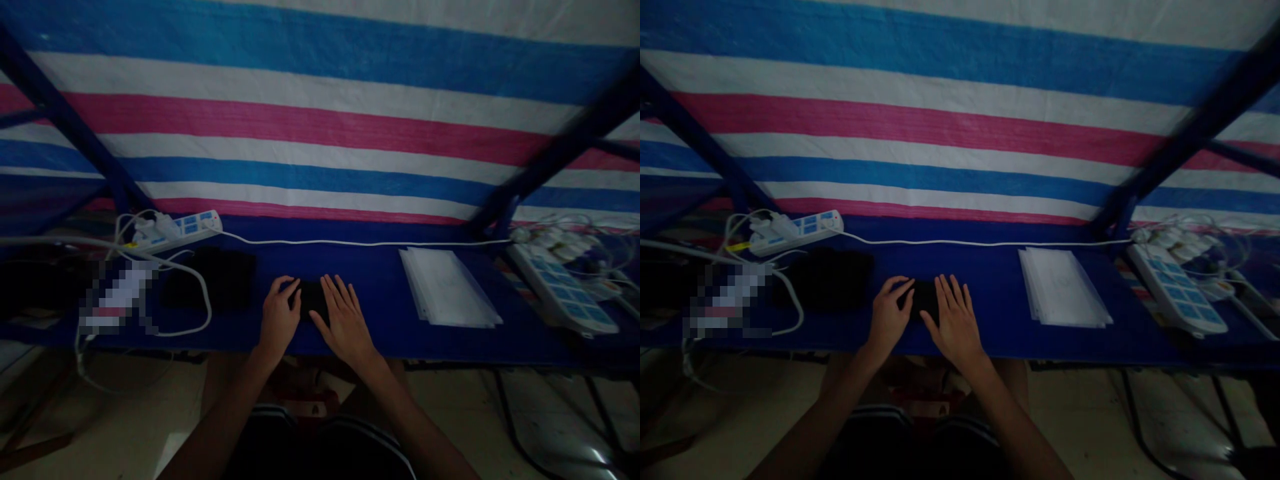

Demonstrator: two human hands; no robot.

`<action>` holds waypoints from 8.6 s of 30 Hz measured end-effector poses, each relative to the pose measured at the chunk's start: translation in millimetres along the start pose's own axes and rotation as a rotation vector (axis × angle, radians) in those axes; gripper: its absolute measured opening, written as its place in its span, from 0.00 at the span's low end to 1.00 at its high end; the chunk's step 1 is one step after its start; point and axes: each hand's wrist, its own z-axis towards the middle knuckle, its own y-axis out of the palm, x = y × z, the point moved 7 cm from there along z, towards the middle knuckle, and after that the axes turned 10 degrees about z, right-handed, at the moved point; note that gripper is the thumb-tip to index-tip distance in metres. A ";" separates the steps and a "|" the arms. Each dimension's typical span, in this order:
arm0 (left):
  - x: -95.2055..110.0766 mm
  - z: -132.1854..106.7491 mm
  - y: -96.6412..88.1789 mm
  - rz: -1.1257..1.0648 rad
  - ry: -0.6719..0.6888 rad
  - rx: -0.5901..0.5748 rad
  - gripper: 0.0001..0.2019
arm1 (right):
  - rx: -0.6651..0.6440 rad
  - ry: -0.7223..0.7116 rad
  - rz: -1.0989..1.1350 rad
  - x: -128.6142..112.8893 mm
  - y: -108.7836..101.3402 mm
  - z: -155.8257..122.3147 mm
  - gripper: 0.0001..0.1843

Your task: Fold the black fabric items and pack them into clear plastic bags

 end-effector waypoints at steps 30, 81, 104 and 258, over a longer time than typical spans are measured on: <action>24.4 -18.3 17.2 0.285 0.360 -0.332 0.26 | -0.034 0.071 -0.047 36.1 -3.5 -13.2 0.59; 78.9 -19.1 39.6 0.205 0.476 -0.386 0.27 | 0.748 0.808 -0.264 237.1 -180.5 -147.2 0.33; 128.5 -5.3 74.5 0.070 0.702 -0.463 0.27 | 1.279 0.780 0.032 212.8 -192.2 -176.6 0.15; 63.3 1.6 8.7 -0.332 0.247 -0.076 0.09 | 0.066 0.592 0.989 67.4 -20.6 -24.7 0.25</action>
